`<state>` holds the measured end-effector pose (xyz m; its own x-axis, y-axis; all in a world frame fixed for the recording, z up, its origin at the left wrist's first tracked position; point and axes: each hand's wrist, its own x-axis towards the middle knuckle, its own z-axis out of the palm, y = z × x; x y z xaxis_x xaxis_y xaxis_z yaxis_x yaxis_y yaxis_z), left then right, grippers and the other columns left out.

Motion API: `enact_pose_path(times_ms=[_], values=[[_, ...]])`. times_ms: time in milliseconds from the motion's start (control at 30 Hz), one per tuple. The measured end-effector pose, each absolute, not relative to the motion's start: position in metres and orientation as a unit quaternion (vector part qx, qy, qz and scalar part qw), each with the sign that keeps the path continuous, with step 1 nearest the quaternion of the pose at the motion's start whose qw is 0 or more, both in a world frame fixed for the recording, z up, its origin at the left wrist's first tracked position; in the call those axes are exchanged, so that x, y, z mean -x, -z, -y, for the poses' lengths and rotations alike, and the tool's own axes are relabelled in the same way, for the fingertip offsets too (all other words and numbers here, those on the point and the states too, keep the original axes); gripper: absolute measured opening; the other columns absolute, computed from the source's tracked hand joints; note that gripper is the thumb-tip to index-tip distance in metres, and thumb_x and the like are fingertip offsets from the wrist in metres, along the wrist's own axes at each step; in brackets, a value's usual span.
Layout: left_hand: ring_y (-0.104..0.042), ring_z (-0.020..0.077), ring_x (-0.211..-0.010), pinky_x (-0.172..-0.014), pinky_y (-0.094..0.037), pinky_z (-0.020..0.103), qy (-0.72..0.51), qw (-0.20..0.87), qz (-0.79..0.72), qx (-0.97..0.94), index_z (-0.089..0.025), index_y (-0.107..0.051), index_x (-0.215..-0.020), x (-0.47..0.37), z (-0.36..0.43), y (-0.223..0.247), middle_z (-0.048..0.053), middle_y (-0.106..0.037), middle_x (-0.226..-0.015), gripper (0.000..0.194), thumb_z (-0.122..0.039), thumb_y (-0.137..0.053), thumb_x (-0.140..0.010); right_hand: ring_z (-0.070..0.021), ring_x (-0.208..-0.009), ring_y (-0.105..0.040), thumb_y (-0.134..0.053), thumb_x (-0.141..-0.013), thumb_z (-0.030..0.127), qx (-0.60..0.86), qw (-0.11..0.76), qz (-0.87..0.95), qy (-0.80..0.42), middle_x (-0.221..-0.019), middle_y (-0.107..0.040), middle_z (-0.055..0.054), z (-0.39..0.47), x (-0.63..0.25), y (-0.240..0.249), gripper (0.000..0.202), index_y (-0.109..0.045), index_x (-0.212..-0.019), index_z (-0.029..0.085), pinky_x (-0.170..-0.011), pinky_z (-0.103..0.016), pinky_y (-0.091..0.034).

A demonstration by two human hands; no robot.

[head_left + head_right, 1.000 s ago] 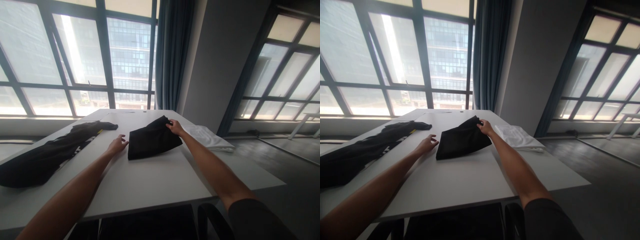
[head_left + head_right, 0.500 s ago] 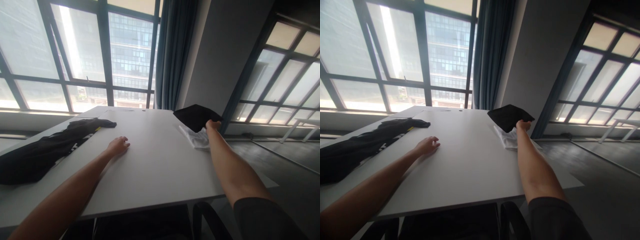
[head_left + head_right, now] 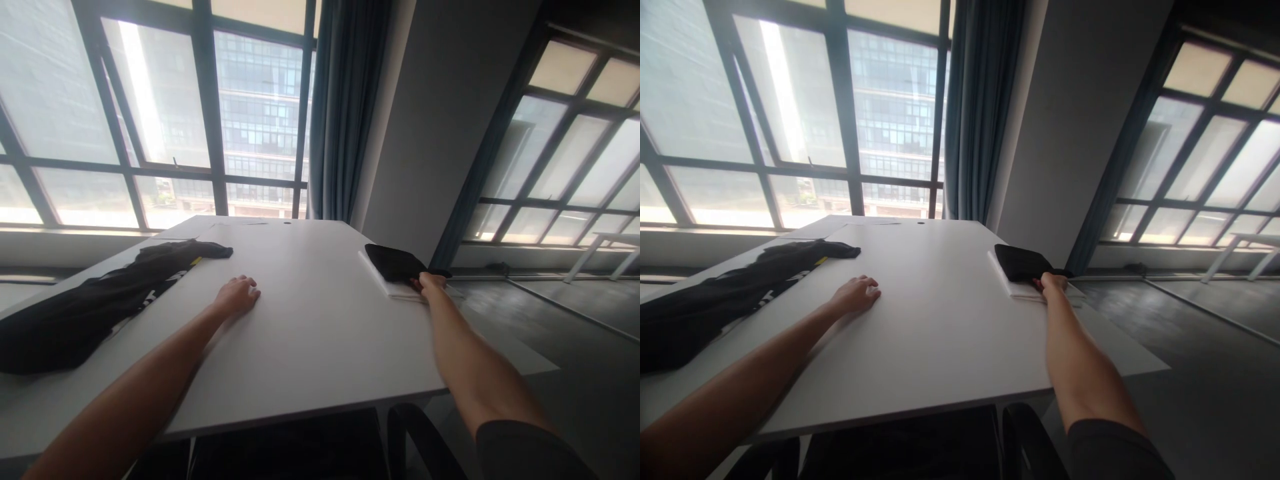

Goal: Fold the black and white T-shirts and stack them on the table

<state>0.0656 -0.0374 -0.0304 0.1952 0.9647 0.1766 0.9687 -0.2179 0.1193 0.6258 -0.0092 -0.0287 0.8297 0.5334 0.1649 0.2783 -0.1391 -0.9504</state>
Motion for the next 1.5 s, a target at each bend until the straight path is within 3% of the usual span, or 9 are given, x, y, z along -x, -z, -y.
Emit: enact_pose_path(times_ms=[100,233,367,500,633,867,1133,1400,1500], values=[[-0.058,0.0291,-0.117,-0.097,-0.046,0.038,0.108,0.01,0.624,0.774,-0.021,-0.067,-0.12,-0.066,0.038,0.03,0.01,-0.063,-0.129,0.046,-0.047,-0.046,-0.088,-0.0155,-0.064,-0.065,-0.053,-0.082,0.012,0.764,0.601,0.187,-0.141,-0.101,-0.062,-0.012,0.016,-0.63,0.024,0.035,-0.05,-0.118,0.014,-0.051,-0.027,-0.055],[-0.058,0.0299,-0.117,-0.097,-0.046,0.04,0.103,0.012,0.622,0.776,-0.021,-0.067,-0.119,-0.067,0.037,0.03,0.011,-0.063,-0.128,0.046,-0.047,-0.045,-0.088,-0.0282,-0.101,-0.064,-0.056,-0.081,0.019,0.819,0.554,0.132,0.065,-0.124,-0.053,-0.023,0.03,-0.626,0.017,0.052,-0.043,-0.131,0.011,-0.082,-0.041,-0.055],[-0.057,0.0304,-0.117,-0.097,-0.046,0.04,0.095,0.02,0.623,0.777,-0.022,-0.068,-0.118,-0.068,0.037,0.03,0.011,-0.062,-0.127,0.046,-0.047,-0.044,-0.089,-0.0332,-0.12,-0.052,-0.051,-0.089,0.033,0.82,0.408,0.368,0.161,-0.125,-0.055,-0.02,0.029,-0.587,0.006,0.041,-0.053,-0.125,0.016,-0.097,-0.049,-0.044],[-0.057,0.0303,-0.117,-0.097,-0.046,0.04,0.092,0.022,0.621,0.778,-0.022,-0.068,-0.119,-0.068,0.038,0.03,0.011,-0.062,-0.127,0.046,-0.048,-0.044,-0.089,-0.0382,-0.126,-0.045,-0.059,-0.085,0.059,0.814,0.225,0.519,0.132,-0.131,-0.053,-0.021,0.015,-0.54,0.01,0.063,-0.054,-0.13,0.016,-0.102,-0.057,-0.034],[-0.057,0.0303,-0.117,-0.097,-0.046,0.04,0.093,0.018,0.618,0.781,-0.022,-0.068,-0.119,-0.067,0.039,0.029,0.011,-0.062,-0.127,0.046,-0.048,-0.043,-0.09,-0.0398,-0.129,-0.045,-0.061,-0.087,0.051,0.851,0.123,0.502,0.095,-0.134,-0.052,-0.025,0.007,-0.53,0.027,0.06,-0.055,-0.131,0.011,-0.103,-0.061,-0.032],[-0.056,0.0297,-0.118,-0.097,-0.046,0.04,0.094,0.015,0.618,0.78,-0.024,-0.068,-0.117,-0.068,0.04,0.028,0.01,-0.063,-0.127,0.043,-0.048,-0.045,-0.09,-0.0302,-0.108,-0.066,-0.052,-0.091,0.016,0.828,0.08,0.545,0.104,-0.111,-0.067,-0.027,0.001,-0.543,0.031,0.031,-0.063,-0.117,0.002,-0.088,-0.035,-0.049],[-0.056,0.0292,-0.118,-0.097,-0.046,0.039,0.087,0.012,0.614,0.785,-0.024,-0.068,-0.116,-0.066,0.04,0.028,0.01,-0.063,-0.127,0.042,-0.047,-0.045,-0.09,-0.0304,-0.109,-0.066,-0.052,-0.095,0.031,0.796,0.09,0.588,0.113,-0.114,-0.069,-0.024,0.014,-0.557,0.019,0.039,-0.063,-0.124,0.008,-0.091,-0.036,-0.048],[-0.055,0.0273,-0.122,-0.1,-0.044,0.038,0.102,-0.017,0.636,0.765,-0.026,-0.065,-0.121,-0.051,0.031,0.019,0.009,-0.062,-0.133,0.043,-0.049,-0.047,-0.09,-0.0323,-0.108,-0.066,-0.067,-0.08,0.026,0.829,0.054,0.554,0.063,-0.113,-0.07,-0.02,0.016,-0.559,0.006,0.041,-0.07,-0.119,0.013,-0.086,-0.038,-0.05],[-0.05,0.0308,-0.128,-0.103,-0.041,0.043,0.116,0.021,0.697,0.707,-0.024,-0.062,-0.126,-0.016,0.024,0.009,0.011,-0.057,-0.139,0.047,-0.05,-0.047,-0.09,-0.0339,-0.108,-0.065,-0.07,-0.079,0.037,0.822,0.065,0.56,0.08,-0.114,-0.069,-0.02,0.019,-0.55,0.004,0.046,-0.069,-0.119,0.013,-0.086,-0.041,-0.049]])
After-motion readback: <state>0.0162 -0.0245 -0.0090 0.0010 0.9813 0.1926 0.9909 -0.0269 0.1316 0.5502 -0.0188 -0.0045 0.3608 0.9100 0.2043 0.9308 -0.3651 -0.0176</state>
